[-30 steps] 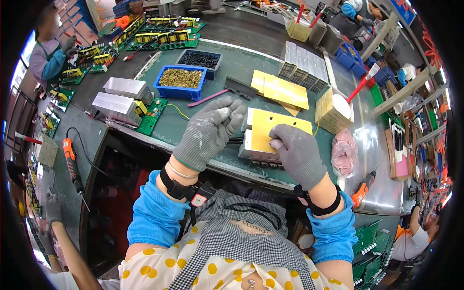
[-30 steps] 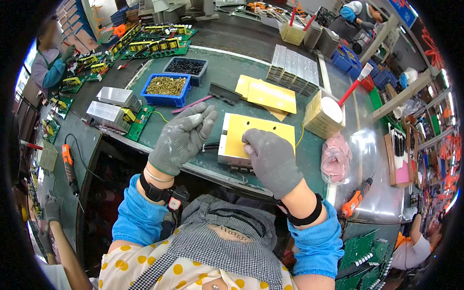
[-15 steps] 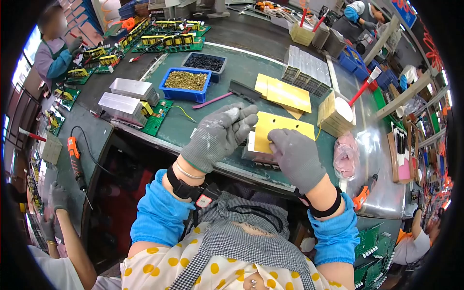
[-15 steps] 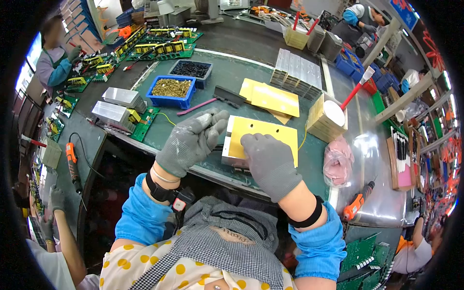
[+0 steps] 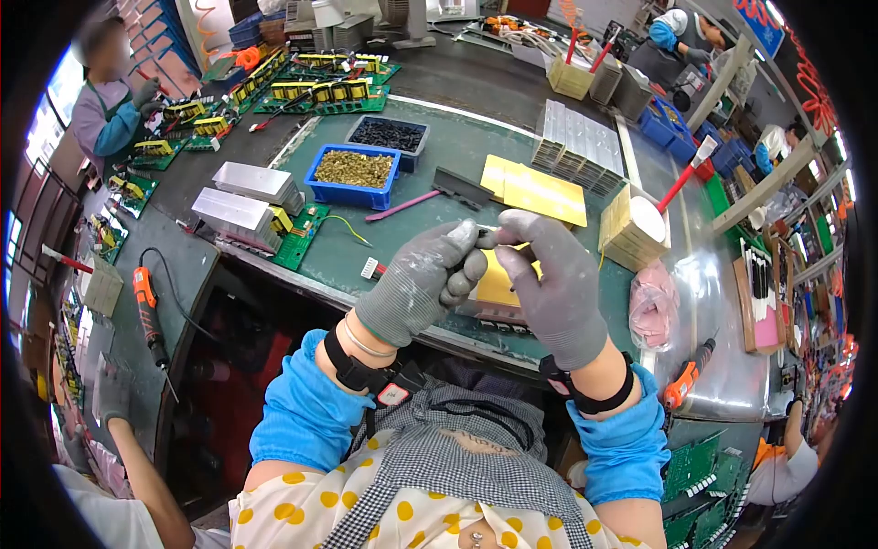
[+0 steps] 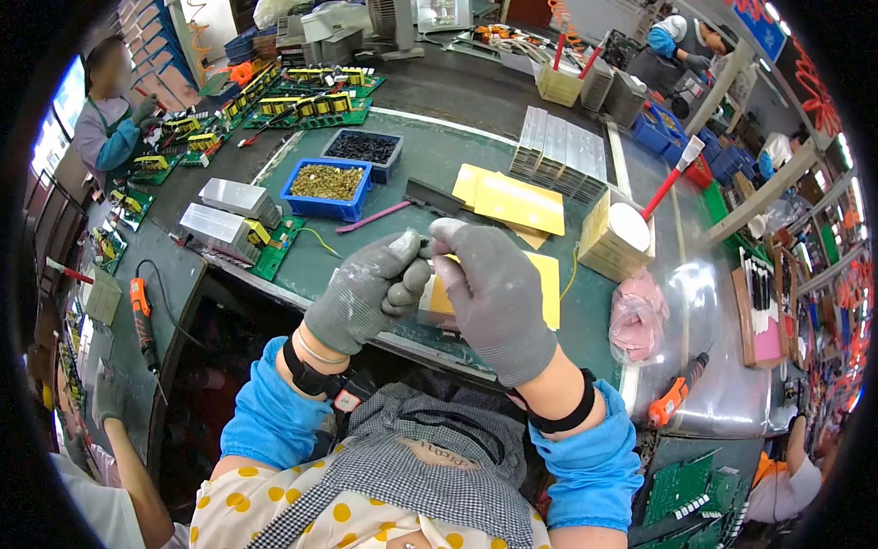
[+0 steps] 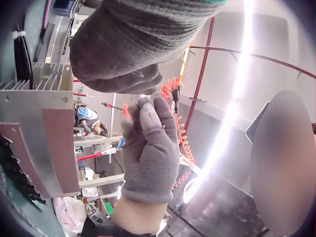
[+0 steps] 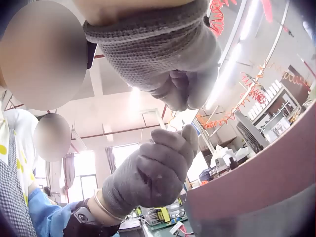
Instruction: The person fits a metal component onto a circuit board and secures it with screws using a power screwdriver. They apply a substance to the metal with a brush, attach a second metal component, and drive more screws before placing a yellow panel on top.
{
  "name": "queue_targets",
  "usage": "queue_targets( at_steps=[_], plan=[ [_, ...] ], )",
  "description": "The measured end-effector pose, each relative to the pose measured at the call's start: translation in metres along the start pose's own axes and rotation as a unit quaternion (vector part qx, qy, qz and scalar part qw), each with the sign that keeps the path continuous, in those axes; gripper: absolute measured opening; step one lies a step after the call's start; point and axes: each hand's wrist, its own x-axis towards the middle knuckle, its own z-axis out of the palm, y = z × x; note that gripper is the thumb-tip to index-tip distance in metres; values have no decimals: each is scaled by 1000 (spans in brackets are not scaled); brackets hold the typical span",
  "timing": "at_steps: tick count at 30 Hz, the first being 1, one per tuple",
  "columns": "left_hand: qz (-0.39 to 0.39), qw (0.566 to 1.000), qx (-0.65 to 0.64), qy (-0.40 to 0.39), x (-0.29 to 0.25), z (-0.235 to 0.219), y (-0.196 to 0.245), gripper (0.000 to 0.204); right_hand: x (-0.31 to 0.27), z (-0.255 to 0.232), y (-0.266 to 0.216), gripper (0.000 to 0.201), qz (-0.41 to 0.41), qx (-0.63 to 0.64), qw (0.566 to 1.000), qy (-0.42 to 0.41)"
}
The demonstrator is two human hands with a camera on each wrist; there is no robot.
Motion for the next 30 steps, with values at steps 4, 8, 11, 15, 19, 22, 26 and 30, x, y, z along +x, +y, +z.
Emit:
queue_targets(
  at_steps=[4, 8, 11, 15, 19, 22, 26, 30],
  plan=[
    [-1, 1000, 24, 3, -2, 5, 1, 28, -1, 6, -1, 30, 34, -3, 999, 14],
    [-19, 999, 36, 26, -3, 10, 6, 27, -2, 3, -2, 32, 111, 46, 993, 6],
    [-2, 997, 79, 20, -5, 14, 6, 28, -2, 4, -1, 31, 109, 54, 993, 0],
    [1, 993, 112, 43, -9, 20, 7, 27, -2, 5, 2, 26, 100, 50, 994, -9],
    [16, 1000, -3, 15, 9, -4, 9, 28, 1, -12, -1, 21, 132, 53, 990, 22],
    [77, 983, -156, 52, 40, -45, 33, 46, -6, -38, 8, 18, 163, 45, 985, 40],
    [164, 958, -196, 128, 89, -70, 88, 90, -20, -59, 16, 16, 200, 20, 979, 28],
    [164, 973, -94, 130, 135, -98, 116, 111, -30, -64, 16, 15, 216, 15, 976, 14]
  ],
)
